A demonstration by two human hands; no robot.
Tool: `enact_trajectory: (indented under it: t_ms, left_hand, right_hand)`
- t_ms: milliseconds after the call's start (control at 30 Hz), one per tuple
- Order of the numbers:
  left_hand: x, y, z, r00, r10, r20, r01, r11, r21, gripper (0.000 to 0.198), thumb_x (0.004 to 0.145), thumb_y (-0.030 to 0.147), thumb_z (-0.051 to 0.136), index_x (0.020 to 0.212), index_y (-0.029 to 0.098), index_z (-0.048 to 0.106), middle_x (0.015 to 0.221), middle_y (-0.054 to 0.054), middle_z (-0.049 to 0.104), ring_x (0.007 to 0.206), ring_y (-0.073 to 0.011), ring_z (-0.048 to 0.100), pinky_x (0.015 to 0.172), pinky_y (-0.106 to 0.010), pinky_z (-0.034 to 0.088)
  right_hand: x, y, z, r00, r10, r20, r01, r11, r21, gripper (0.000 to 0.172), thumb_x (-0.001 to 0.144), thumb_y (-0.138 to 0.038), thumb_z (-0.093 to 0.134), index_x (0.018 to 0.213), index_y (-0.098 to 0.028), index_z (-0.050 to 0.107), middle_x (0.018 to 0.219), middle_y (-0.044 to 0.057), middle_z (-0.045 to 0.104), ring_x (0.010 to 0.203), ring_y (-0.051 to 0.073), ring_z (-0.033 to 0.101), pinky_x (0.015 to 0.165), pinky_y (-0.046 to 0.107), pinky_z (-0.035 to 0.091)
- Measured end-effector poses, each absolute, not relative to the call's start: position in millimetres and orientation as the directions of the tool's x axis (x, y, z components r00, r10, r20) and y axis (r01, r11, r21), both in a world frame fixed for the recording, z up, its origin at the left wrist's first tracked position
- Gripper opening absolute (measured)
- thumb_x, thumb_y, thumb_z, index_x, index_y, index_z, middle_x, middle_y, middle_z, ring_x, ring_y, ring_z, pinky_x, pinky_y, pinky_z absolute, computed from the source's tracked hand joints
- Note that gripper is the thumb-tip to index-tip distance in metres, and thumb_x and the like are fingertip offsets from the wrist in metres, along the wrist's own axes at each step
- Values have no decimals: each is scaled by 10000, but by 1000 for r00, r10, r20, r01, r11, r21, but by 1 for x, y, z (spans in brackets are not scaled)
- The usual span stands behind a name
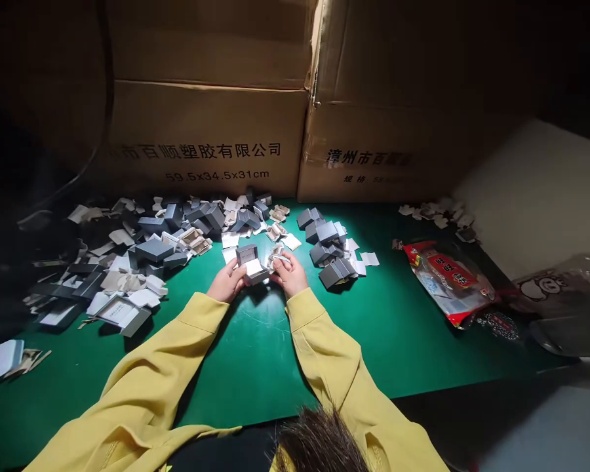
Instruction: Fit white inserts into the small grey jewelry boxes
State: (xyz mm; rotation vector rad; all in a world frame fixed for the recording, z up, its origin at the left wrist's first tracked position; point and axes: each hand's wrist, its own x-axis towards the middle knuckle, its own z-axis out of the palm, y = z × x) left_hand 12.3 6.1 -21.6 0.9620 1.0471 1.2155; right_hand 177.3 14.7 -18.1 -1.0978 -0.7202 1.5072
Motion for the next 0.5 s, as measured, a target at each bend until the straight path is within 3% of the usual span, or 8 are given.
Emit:
enact_trajectory:
  t_ms: [67, 133, 267, 400, 500]
  left_hand:
    - [11, 5, -22, 69, 994, -88, -114, 96, 989, 501, 715, 433, 647, 1098, 121, 565, 731, -46, 649, 560, -144, 573, 534, -272, 466]
    - [8, 3, -20, 58, 998, -17, 130, 10, 991, 429, 759, 400, 585, 1095, 133, 580, 824, -64, 654, 664, -166, 594, 634, -307, 496]
    - [1, 1, -19, 77, 972, 220, 609, -221, 762, 206, 789, 272, 511, 924, 164, 624, 861, -73, 613, 836, -218, 560, 813, -389, 471]
    - [-3, 4, -30, 48, 946, 322, 775, -238, 585, 163, 777, 291, 544, 820, 154, 622, 901, -112, 584, 929, -271, 522, 880, -444, 444]
    - [-2, 4, -33, -2, 944, 330, 795, -198, 573, 244, 758, 301, 579, 940, 148, 633, 918, -114, 583, 933, -277, 511, 867, -440, 451]
  right_hand:
    - [177, 12, -16, 0, 962, -274, -406, -250, -879, 587, 574, -477, 783, 1047, -229, 538, 935, 39, 701, 833, 192, 665, 640, 325, 583]
    - [176, 10, -15, -9, 960, -280, -402, -260, -878, 574, 576, -440, 795, 1043, -223, 539, 897, 30, 698, 809, 178, 665, 600, 289, 577]
    - [173, 8, -13, -16, 956, -292, -382, -276, -882, 519, 601, -362, 792, 1027, -195, 547, 790, 5, 679, 744, 151, 659, 571, 245, 560]
    - [171, 8, -16, 30, 947, -320, -304, -296, -906, 498, 594, -344, 783, 1011, -198, 553, 731, -3, 661, 696, 161, 655, 504, 237, 542]
    - [171, 8, -21, 56, 960, -274, -198, -258, -946, 524, 597, -379, 757, 1047, -204, 553, 752, 1, 661, 672, 163, 648, 493, 256, 538]
